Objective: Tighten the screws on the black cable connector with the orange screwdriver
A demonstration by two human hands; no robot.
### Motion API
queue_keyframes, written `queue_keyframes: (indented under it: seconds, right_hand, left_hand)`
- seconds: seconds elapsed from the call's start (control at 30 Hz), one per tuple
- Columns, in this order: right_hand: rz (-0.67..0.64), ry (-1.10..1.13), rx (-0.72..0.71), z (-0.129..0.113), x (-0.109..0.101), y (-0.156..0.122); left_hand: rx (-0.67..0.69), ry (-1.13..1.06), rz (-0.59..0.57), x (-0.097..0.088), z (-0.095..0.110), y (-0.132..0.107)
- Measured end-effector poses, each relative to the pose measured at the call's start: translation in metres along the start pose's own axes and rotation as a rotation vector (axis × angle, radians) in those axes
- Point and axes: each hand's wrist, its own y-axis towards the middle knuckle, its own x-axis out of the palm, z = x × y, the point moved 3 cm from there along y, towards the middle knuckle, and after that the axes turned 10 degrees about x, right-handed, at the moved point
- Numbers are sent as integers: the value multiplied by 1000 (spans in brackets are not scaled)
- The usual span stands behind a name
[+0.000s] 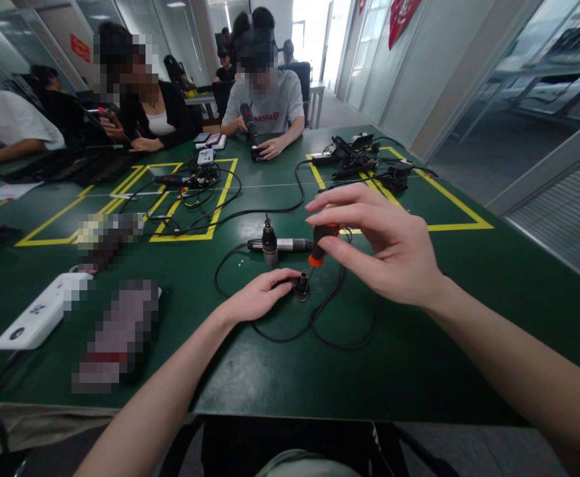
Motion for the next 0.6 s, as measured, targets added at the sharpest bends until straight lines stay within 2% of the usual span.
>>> queue_keyframes:
  seconds: [0.6]
  right_hand:
    - [-19, 38, -24, 0, 0, 0]
  left_hand:
    - [44, 116, -19, -1, -2, -2]
